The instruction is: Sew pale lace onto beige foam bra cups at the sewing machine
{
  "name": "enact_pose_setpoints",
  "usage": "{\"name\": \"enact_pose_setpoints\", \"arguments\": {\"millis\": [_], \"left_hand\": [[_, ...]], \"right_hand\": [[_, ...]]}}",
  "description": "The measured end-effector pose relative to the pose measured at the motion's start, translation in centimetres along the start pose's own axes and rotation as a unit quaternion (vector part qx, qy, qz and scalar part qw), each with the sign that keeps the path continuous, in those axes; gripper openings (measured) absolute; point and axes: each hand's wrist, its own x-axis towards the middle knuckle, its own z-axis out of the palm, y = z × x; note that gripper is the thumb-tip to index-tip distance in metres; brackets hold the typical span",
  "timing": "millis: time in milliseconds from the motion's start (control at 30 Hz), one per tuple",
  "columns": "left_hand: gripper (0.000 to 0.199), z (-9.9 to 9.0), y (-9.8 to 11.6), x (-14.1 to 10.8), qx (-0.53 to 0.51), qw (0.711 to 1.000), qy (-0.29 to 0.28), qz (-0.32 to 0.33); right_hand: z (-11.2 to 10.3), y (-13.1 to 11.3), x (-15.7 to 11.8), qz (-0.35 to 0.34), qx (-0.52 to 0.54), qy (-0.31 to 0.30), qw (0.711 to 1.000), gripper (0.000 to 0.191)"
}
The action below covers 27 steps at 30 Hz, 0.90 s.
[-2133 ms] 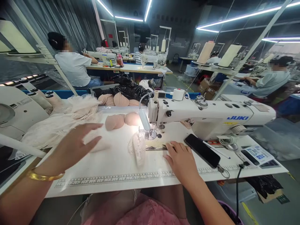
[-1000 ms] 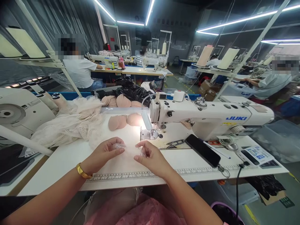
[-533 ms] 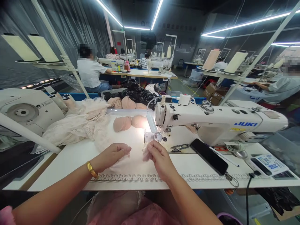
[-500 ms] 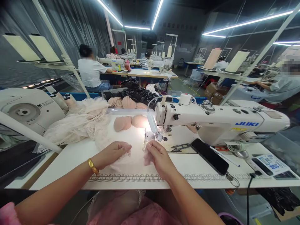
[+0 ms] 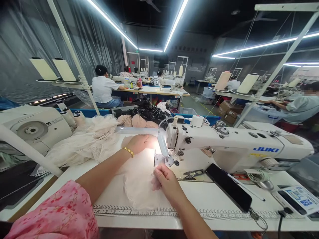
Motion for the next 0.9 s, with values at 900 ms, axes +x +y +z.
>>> {"name": "enact_pose_setpoints", "arguments": {"millis": [900], "left_hand": [[0.043,-4.2,3.7,-14.2,-0.296,0.944,-0.134,0.056]], "right_hand": [[0.7,-1.8,-1.7,-0.109,-0.096,-0.037,0.989,0.032]]}}
